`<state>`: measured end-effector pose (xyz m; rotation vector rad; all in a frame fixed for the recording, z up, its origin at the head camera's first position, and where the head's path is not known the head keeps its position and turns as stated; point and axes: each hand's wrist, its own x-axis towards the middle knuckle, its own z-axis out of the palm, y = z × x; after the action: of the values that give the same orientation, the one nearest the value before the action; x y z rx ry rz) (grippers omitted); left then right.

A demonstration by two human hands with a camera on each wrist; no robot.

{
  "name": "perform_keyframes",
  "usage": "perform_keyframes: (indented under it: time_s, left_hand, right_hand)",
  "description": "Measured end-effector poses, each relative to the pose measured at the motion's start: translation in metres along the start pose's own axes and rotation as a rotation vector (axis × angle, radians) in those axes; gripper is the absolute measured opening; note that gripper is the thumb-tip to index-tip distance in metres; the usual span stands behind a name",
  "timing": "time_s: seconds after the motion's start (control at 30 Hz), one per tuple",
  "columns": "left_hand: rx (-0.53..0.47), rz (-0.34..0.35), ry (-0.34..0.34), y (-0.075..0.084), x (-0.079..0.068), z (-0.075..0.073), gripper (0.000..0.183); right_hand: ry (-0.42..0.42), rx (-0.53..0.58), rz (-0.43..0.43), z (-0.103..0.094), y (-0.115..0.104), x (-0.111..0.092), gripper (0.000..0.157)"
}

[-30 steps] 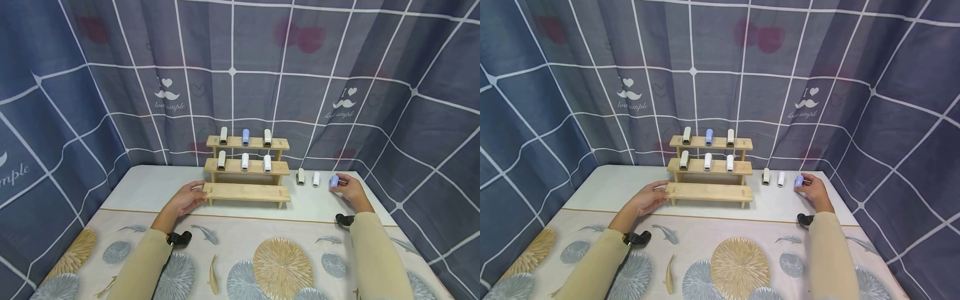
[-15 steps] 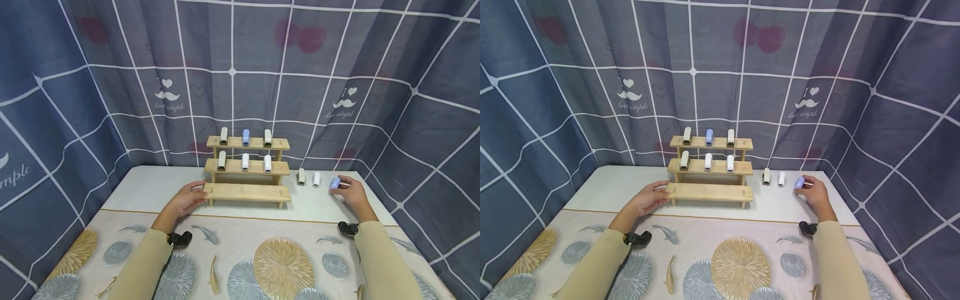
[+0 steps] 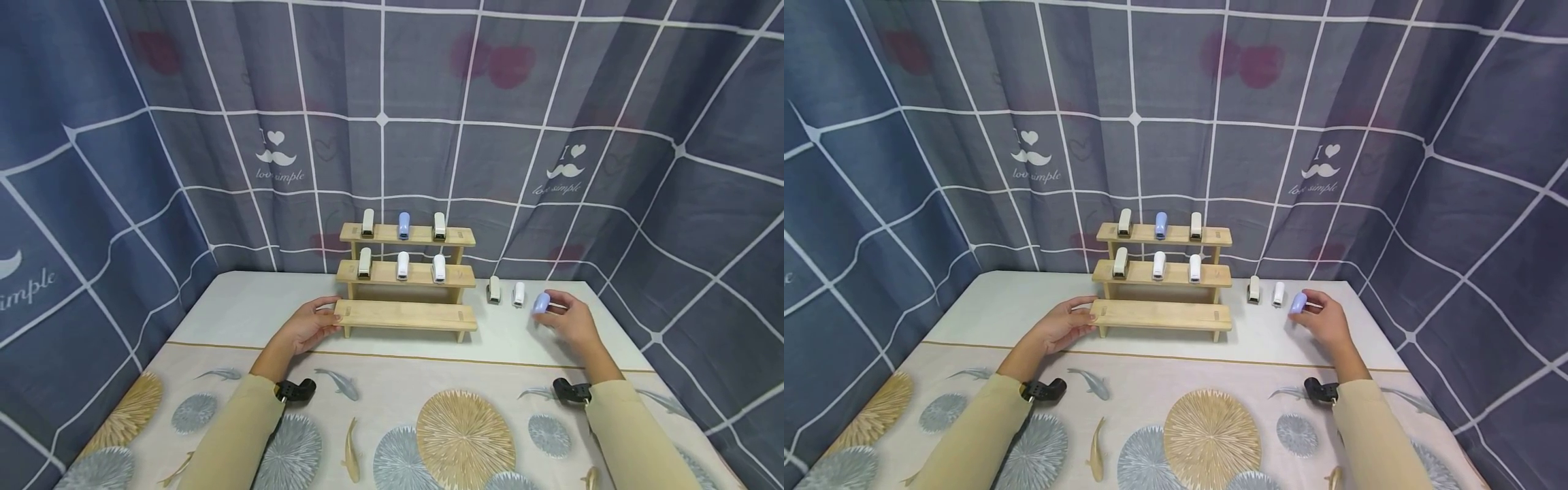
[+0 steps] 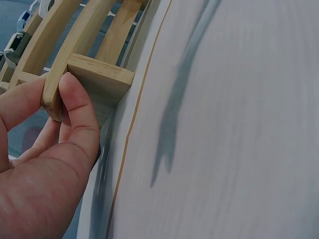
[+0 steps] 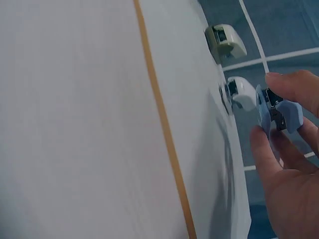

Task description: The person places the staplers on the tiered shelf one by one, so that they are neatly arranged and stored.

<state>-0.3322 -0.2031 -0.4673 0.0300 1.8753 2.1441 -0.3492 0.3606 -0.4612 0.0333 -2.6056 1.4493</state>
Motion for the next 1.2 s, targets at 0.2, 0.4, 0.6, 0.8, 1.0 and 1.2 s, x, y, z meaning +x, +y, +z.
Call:
perform_keyframes:
  time_s: [0.2,0.4,0.6,0.8,1.0,1.2]
  left_hand:
    - [-0.006,0.001,-0.012,0.0,0.001,-0.001,0.067]
    - [-0.005,0.001,-0.02,0.001,0.001,-0.002,0.067]
    - [-0.008,0.006,-0.025,0.0,0.001,-0.003,0.066]
    - [-0.003,0.006,-0.024,-0.001,0.0,-0.004,0.068]
    - [0.008,0.022,-0.035,-0.001,0.001,-0.004,0.069]
    - [0.026,0.035,-0.02,-0.001,0.001,-0.004,0.067]
  right_hand:
    - [-0.014,0.039,-0.032,0.008,-0.012,-0.014,0.075]
    - [-0.054,0.115,-0.03,0.017,-0.023,-0.027,0.076]
    - [-0.078,0.173,-0.041,0.028,-0.031,-0.038,0.074]
    - [-0.103,0.2,-0.062,0.037,-0.037,-0.045,0.073]
    - [-0.138,0.255,-0.082,0.049,-0.045,-0.054,0.076]
    - [-0.196,0.305,-0.092,0.065,-0.054,-0.06,0.078]
